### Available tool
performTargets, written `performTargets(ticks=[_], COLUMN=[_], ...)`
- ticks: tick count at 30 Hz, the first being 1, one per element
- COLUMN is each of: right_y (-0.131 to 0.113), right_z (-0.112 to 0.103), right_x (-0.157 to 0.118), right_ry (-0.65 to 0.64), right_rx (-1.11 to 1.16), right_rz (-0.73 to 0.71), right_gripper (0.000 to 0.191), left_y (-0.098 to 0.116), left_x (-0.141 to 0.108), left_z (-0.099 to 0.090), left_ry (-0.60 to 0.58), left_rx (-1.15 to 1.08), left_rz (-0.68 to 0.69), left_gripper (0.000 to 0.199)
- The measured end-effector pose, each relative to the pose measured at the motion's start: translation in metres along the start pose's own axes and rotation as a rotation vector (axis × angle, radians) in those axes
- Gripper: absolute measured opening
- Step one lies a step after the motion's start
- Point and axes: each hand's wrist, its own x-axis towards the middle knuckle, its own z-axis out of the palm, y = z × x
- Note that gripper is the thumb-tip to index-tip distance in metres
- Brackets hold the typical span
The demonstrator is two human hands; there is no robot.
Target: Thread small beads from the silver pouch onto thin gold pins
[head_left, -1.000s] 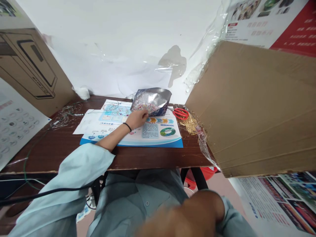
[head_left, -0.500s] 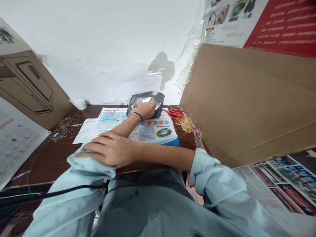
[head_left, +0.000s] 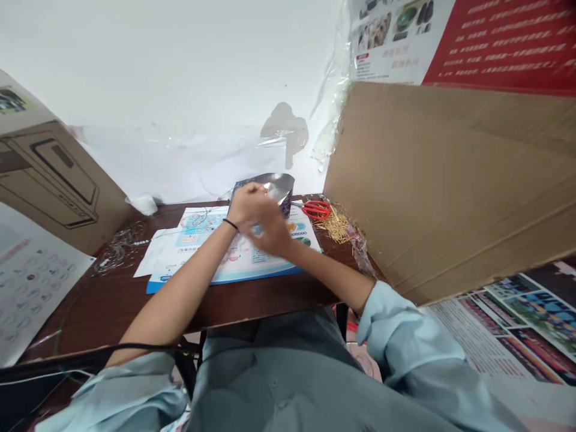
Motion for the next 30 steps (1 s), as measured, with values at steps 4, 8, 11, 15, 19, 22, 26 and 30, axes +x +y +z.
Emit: performTargets(ticks=[4,8,11,15,19,22,26,30], right_y=[0.076,0.085,0.080,0.083,0.087,0.087,0.087,0.087], right_z=[0.028,0.049,0.053,0.057,0.061,0.061,0.064,0.070], right_x=[-0.026,-0.046,-0.051,-0.058,-0.062,-0.063,-0.064,-0.068], right_ry=[0.151,0.012,0.008,-0.060,-0.055,-0.047,-0.047,-0.048], right_rx=[0.403,0.918,0.967,0.842,0.532,0.470,0.475,0.470], right_rz=[0.911,1.087,1.062,1.081,1.115,1.127,1.085,1.048], right_gripper=[0.039,0.035,0.023,0.012,0.025,0.027,0.023,0.021], left_y=[-0.016,-0.026,-0.032,-0.038,-0.039,-0.038,-0.035,-0.035], left_x=[-0.022,-0.030,-0.032,-0.033,-0.031,-0.028,-0.025,-0.024], left_z=[0.000,0.006,0.006,0.003,-0.001,-0.005,-0.007,-0.004], left_ry=[0.047,0.013,-0.007,-0.092,-0.163,-0.265,-0.323,-0.288], left_rx=[0.008,0.093,0.201,0.409,0.654,0.801,0.909,0.908], left_rz=[-0.024,-0.035,-0.002,0.054,0.010,-0.072,-0.101,-0.162], left_gripper=[0.019,0.020,0.023,0.022,0.024,0.027,0.028,0.026])
